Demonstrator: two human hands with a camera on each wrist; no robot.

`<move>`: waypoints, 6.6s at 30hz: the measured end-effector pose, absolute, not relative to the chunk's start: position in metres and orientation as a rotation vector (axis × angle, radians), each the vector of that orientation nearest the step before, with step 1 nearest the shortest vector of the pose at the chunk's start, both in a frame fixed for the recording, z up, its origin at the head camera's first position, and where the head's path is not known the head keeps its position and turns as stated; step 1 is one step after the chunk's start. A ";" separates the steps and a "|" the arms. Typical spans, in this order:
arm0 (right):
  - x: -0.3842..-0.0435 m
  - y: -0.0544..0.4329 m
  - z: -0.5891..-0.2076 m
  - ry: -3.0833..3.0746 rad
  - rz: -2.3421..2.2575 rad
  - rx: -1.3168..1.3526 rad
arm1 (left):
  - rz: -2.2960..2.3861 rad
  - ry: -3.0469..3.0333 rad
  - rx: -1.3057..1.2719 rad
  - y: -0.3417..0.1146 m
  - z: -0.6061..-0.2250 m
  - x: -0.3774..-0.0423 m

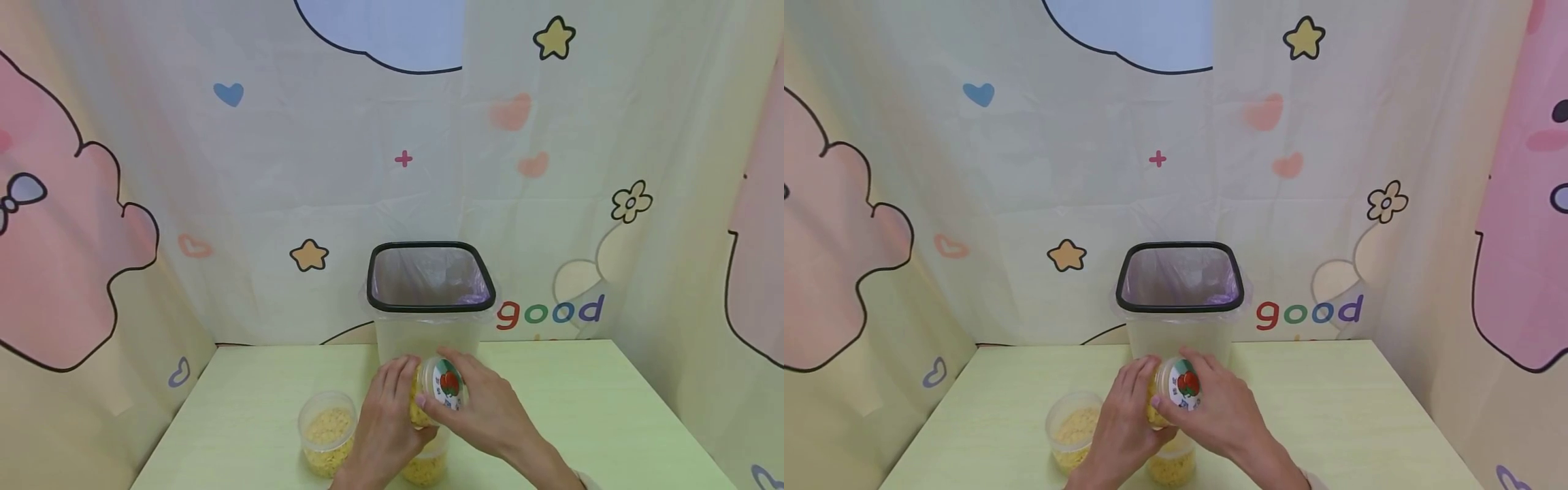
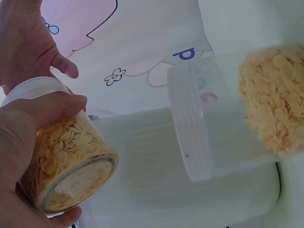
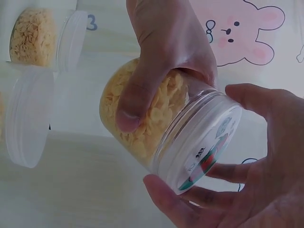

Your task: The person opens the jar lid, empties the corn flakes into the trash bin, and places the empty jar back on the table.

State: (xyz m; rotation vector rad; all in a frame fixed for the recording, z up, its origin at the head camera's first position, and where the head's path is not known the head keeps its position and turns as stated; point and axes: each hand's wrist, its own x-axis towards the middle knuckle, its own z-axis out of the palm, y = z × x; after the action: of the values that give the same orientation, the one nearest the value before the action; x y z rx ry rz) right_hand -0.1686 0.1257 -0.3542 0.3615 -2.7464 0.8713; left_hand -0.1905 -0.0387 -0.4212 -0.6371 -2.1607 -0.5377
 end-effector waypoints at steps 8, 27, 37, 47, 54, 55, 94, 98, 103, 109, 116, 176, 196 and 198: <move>-0.171 0.132 -0.356 -2.633 0.849 0.618 | -0.561 -2.177 -0.609 -0.040 -0.420 -0.189; -0.171 0.148 -0.346 -2.520 0.826 0.862 | -0.732 -2.203 -0.568 -0.045 -0.419 -0.190; -0.173 0.166 -0.350 -2.545 0.793 0.815 | -0.791 -2.256 -0.520 -0.050 -0.416 -0.190; -0.177 0.186 -0.362 -2.586 0.732 0.716 | -0.856 -2.244 -0.493 -0.054 -0.417 -0.190; -0.180 0.196 -0.370 -2.611 0.651 0.671 | -0.881 -2.233 -0.471 -0.058 -0.420 -0.190; -0.180 0.197 -0.371 -2.610 0.640 0.667 | -0.882 -2.237 -0.466 -0.059 -0.420 -0.190; -0.216 0.246 -0.457 -3.031 0.584 0.319 | -0.909 -2.315 -0.382 -0.079 -0.431 -0.192; -0.218 0.250 -0.465 -3.051 0.587 0.332 | -0.902 -2.314 -0.377 -0.080 -0.432 -0.192; -0.220 0.254 -0.472 -3.105 0.614 0.316 | -0.916 -2.325 -0.368 -0.082 -0.432 -0.191; -0.223 0.257 -0.479 -3.138 0.589 0.294 | -0.929 -2.348 -0.355 -0.085 -0.433 -0.191; -0.224 0.260 -0.490 -3.164 0.547 0.290 | -0.929 -2.346 -0.354 -0.087 -0.434 -0.191; -0.189 0.220 -0.453 -2.850 0.364 0.441 | -0.908 -2.337 -0.288 -0.105 -0.437 -0.189; -0.174 0.206 -0.412 -2.417 0.343 0.624 | -0.876 -2.296 -0.310 -0.111 -0.416 -0.193; -0.175 0.206 -0.408 -2.404 0.338 0.632 | -0.876 -2.282 -0.317 -0.112 -0.414 -0.193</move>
State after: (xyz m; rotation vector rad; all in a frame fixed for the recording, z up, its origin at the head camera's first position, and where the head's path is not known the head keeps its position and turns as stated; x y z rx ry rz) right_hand -0.1751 0.2060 -0.4079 0.6322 -2.4043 0.3378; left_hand -0.1933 -0.1118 -0.4135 -0.3173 -2.2823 -0.8761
